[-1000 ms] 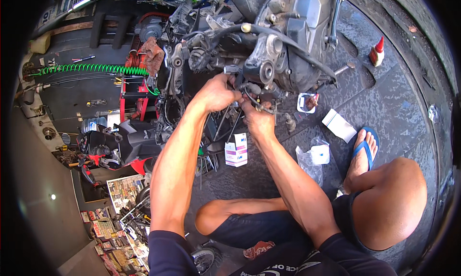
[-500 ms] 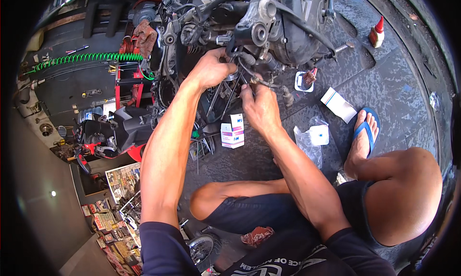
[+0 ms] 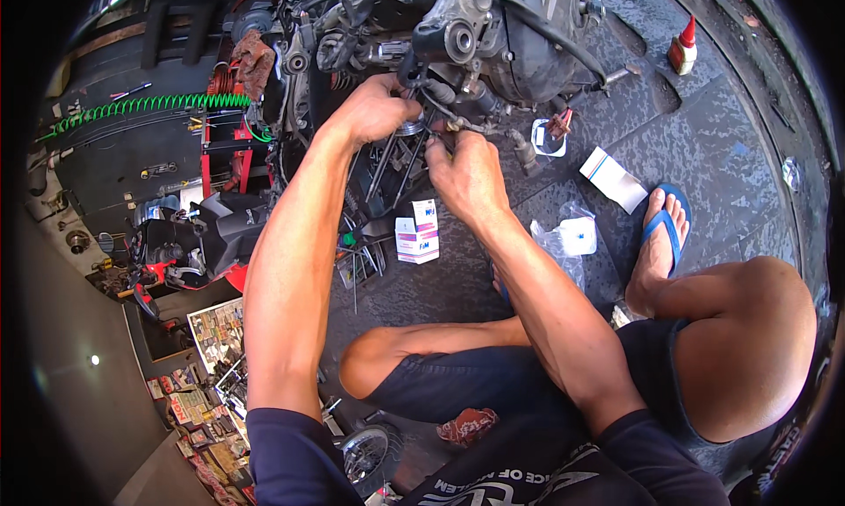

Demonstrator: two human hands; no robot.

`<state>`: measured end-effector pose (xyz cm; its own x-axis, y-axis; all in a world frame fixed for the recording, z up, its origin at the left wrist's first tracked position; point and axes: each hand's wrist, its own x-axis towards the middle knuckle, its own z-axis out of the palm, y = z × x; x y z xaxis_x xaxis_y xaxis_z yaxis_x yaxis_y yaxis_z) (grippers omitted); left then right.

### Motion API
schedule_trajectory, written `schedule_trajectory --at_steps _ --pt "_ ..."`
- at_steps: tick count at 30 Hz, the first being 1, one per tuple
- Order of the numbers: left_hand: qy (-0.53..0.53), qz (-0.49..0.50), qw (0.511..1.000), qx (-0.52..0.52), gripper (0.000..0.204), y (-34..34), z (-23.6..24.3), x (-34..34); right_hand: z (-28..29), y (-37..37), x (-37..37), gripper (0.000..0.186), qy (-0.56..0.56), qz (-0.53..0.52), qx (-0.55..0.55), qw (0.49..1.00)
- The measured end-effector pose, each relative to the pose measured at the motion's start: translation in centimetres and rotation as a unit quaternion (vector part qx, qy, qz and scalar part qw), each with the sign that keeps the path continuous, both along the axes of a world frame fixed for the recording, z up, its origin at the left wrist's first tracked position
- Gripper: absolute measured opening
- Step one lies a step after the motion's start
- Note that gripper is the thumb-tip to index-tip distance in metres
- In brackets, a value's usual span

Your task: The person applies sealant from a tube to a motorcycle cylinder block and installs the piston and cylinder assembly onto the engine crankcase.

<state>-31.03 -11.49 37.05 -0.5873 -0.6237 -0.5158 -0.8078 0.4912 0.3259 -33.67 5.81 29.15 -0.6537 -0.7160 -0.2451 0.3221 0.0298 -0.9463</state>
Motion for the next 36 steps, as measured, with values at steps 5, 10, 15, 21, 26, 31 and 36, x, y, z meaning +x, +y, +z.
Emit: schedule_trajectory --at_steps 5,10,15,21,26,31,36 --pt "0.012 -0.017 1.0 0.001 0.027 -0.6 -0.3 0.6 -0.1 0.3 0.0 0.035 -0.005 0.032 0.006 0.999" --pt "-0.007 0.007 1.0 -0.01 0.026 -0.1 -0.1 -0.3 -0.4 -0.4 -0.7 0.031 0.02 0.003 -0.002 1.0" --pt "0.008 0.005 1.0 -0.002 0.026 -0.9 -0.3 0.6 -0.2 -1.1 0.3 0.026 0.079 -0.018 0.03 0.996" --pt "-0.005 -0.003 1.0 0.021 0.021 0.2 0.4 -0.2 -0.6 -1.3 0.9 0.016 0.205 -0.082 0.03 0.975" --pt "-0.006 0.005 1.0 0.011 0.019 0.1 0.3 -0.1 -0.6 -0.6 -0.1 0.024 0.16 -0.02 0.052 0.985" --pt "-0.022 0.021 1.0 -0.002 0.02 0.7 0.6 -0.5 -0.4 0.2 -0.2 0.026 0.1 -0.058 0.017 0.993" --pt "-0.014 0.005 1.0 -0.005 0.022 0.6 0.5 -0.4 -0.5 -0.2 -0.1 0.027 0.05 -0.067 -0.027 0.996"
